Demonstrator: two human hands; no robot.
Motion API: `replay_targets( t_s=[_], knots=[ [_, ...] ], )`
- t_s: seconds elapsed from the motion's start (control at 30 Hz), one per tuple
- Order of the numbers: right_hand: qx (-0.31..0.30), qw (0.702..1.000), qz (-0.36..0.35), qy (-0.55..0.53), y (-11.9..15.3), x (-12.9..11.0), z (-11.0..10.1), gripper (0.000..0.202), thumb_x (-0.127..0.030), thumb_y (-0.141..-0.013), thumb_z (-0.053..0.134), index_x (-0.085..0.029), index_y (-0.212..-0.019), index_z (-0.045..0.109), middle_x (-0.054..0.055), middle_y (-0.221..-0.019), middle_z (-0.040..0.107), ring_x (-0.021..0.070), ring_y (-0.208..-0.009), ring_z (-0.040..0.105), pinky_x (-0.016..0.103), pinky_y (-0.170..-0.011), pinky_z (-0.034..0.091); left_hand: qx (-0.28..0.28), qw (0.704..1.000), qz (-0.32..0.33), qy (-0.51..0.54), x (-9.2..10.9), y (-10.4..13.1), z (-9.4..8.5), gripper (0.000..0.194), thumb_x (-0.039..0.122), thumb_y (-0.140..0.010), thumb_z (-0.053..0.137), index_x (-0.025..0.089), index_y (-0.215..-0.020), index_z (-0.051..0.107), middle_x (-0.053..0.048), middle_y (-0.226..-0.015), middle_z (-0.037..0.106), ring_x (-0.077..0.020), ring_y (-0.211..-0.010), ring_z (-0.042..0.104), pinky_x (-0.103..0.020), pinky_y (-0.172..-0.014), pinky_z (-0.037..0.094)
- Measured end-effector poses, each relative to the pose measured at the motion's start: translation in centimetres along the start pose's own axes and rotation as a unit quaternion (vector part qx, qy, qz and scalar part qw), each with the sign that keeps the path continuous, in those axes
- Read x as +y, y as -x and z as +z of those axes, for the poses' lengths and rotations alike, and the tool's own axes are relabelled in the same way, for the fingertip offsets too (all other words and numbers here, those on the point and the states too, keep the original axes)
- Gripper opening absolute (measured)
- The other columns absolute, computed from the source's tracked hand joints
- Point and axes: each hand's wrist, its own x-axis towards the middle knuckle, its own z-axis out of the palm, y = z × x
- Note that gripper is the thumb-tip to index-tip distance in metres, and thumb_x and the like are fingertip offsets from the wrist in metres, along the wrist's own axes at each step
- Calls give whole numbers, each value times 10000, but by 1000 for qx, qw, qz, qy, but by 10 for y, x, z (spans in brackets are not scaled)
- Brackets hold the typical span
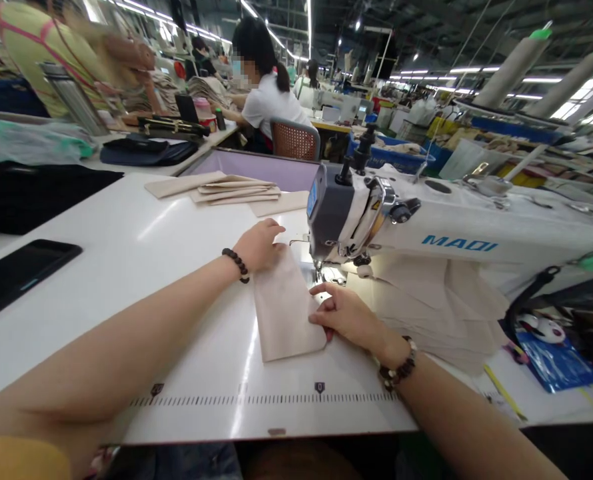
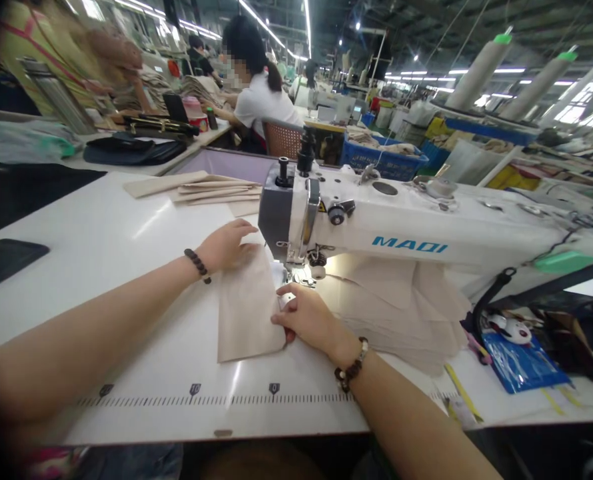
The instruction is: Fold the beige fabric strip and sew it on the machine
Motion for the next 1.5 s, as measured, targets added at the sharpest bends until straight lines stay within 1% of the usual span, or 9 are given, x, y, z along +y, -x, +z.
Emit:
replay_targets(
  t_s=[0.17,0.3,0.53,0.73,0.93,1.07,1.2,1.27,1.5],
  knots=[
    [6,1000,-5,-8,1,0,2,366,-127,-677,563,-190,-1014,435,-102,-499,540,80,-373,498,169,-370,364,-91,990,84,-64,31,39,-1,238,178,-875,416,92,-923,633,-132,-1129,568,-262,-952,566,-385,-884,427],
    [5,1000,-15,-8,1,2,4,395,-113,-662,560,-201,-1024,430,-105,-520,540,80,-375,501,164,-354,367,-124,979,102,-125,34,57,11,253,215,-876,468,91,-1072,571,-144,-1180,540,-260,-1036,550,-376,-894,453],
    [1,999,-36,11,6,7,5,457,-65,-588,608,-219,-991,456,-108,-564,507,80,-407,513,172,-370,396,-130,969,96,-187,36,55,17,218,243,-885,474,84,-980,591,-135,-1083,561,-244,-921,592,-359,-809,497],
    [2,998,-43,50,5,12,6,459,-88,-604,640,-224,-1013,483,-97,-615,497,77,-460,530,185,-426,432,-148,963,84,-207,44,55,20,319,365,-845,541,61,-934,577,-149,-1020,549,-263,-806,602,-379,-725,503],
    [-17,988,-55,145,19,3,3,294,-140,-653,646,-177,-939,588,-60,-606,539,102,-479,554,225,-468,439,-138,963,72,-218,49,60,24,414,403,-801,597,24,-965,565,-164,-1024,543,-267,-801,603,-362,-717,502],
    [9,964,-108,243,28,-6,-1,137,-226,-772,562,-181,-839,673,28,-732,626,171,-702,596,325,-677,463,-124,967,70,-213,46,63,27,414,378,-813,588,24,-1023,543,-172,-1082,522,-265,-885,589,-347,-772,489],
    [53,896,-208,390,20,-7,-4,411,-56,-810,385,-234,-1129,575,59,-1215,539,194,-1045,539,362,-902,420,-126,967,84,-206,40,62,28,294,293,-855,538,49,-1020,552,-147,-1083,534,-234,-880,596,-322,-785,489],
    [20,860,-233,453,16,-4,-6,493,-35,-804,369,-270,-1217,500,15,-1319,470,186,-1077,536,347,-915,438,-130,966,89,-204,38,62,28,253,244,-868,514,49,-1026,551,-146,-1092,535,-226,-884,598,-312,-790,490],
    [-38,810,-227,540,34,5,-7,500,-53,-814,360,-256,-1261,455,-8,-1343,429,187,-952,611,336,-838,504,-125,970,68,-196,42,64,31,283,240,-882,478,22,-1056,524,-189,-1157,499,-258,-936,578,-346,-817,482]
  ],
)
